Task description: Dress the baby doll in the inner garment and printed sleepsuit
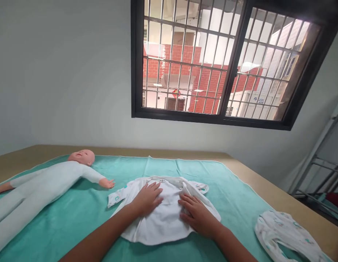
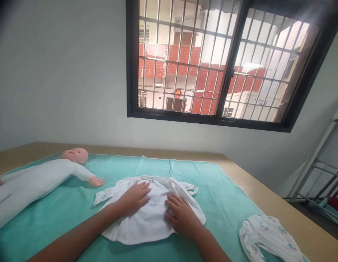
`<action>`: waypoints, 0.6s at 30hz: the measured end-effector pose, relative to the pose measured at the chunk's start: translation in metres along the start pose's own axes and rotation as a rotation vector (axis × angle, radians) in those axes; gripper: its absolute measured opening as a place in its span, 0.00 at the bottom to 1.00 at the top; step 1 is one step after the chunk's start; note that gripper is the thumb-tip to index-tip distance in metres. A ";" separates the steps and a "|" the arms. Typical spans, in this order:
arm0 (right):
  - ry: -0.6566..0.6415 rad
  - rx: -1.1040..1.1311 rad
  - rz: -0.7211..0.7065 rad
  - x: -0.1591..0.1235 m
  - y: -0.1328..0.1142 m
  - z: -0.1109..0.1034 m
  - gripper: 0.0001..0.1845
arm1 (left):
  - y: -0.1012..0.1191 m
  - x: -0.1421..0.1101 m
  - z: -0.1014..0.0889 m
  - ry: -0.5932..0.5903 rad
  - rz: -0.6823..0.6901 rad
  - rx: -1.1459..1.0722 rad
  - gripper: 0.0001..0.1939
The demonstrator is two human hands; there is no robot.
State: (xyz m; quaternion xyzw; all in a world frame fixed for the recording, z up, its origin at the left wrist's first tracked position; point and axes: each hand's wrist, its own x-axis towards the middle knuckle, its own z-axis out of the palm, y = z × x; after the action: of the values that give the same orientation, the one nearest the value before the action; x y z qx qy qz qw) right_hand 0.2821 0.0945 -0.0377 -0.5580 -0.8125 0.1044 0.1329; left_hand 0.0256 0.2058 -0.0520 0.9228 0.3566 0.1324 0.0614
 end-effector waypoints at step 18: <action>0.141 0.448 0.021 0.031 -0.033 0.009 0.28 | -0.103 -0.285 -0.138 0.336 -0.729 0.168 0.28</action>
State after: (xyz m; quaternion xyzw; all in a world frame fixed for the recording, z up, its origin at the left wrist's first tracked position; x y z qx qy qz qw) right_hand 0.2401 0.1116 -0.0324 -0.5291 -0.7518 0.2440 0.3087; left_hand -0.2822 0.0921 0.0017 0.7033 0.6750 0.2211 -0.0301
